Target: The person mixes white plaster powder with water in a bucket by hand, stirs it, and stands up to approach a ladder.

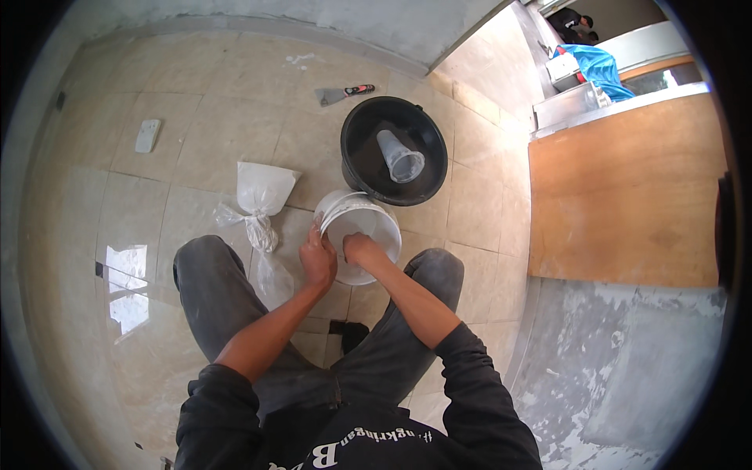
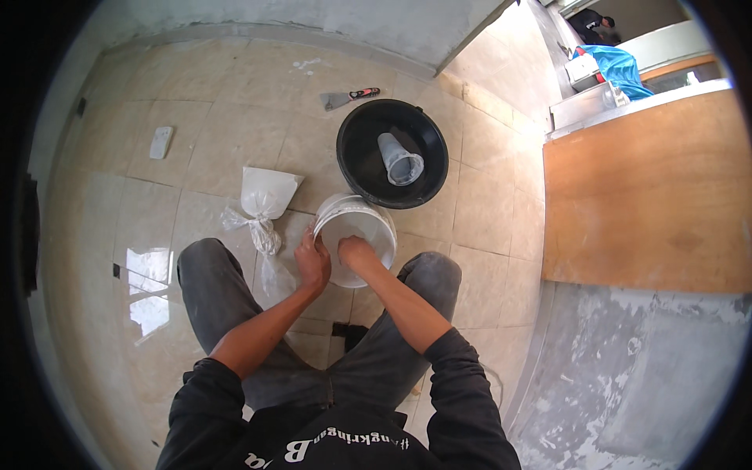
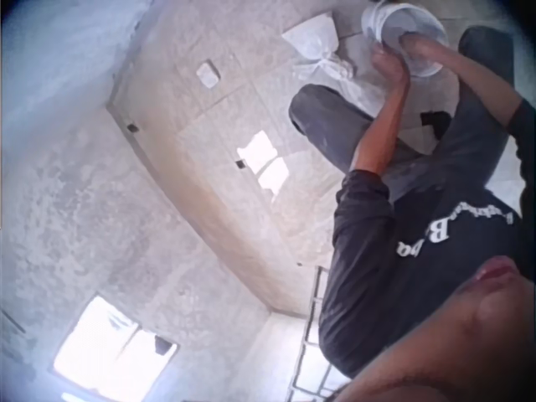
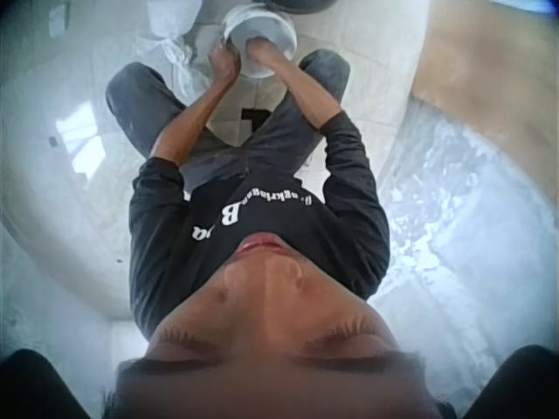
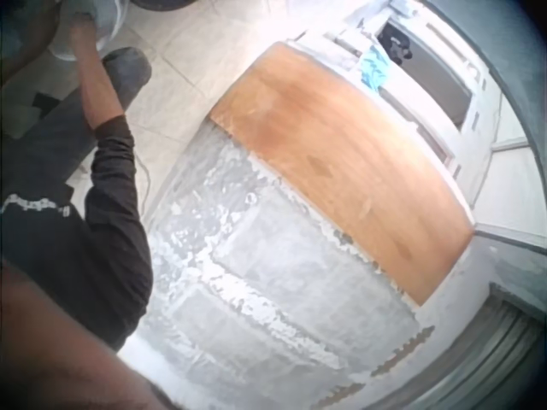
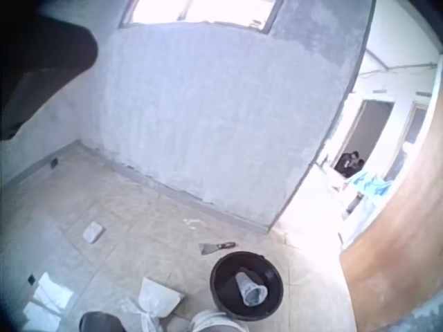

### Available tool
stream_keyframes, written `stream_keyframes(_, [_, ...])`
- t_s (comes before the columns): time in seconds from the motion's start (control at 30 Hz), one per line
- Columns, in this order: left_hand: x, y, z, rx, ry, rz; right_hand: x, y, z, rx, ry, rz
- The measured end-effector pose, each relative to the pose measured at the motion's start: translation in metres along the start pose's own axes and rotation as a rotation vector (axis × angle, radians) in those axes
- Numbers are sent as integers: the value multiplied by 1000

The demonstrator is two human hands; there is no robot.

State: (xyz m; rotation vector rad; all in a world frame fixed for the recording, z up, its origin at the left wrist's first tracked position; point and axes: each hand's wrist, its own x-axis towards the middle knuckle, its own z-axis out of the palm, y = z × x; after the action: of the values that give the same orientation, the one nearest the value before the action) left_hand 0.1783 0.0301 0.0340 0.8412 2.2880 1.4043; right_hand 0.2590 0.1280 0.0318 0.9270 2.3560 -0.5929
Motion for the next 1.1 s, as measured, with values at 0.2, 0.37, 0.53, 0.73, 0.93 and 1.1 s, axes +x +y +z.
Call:
stream_keyframes(0.2, [-1,-9,3,-53,49,46,3,-14,-28,317,137,-5])
stream_keyframes(0.37, [-1,-13,2,-24,48,38,-7,-15,-30,18,458,88])
stream_keyframes(0.53, [-1,-12,5,-24,71,74,-3,7,-6,-107,156,-21])
stream_keyframes(0.73, [-2,-7,4,-37,71,53,4,-15,-19,189,110,-56])
stream_keyframes(0.93, [-1,-8,0,-31,30,18,-6,-13,-34,22,339,104])
stream_keyframes(1.1, [-1,-7,3,-38,49,63,1,5,-4,-105,5,17])
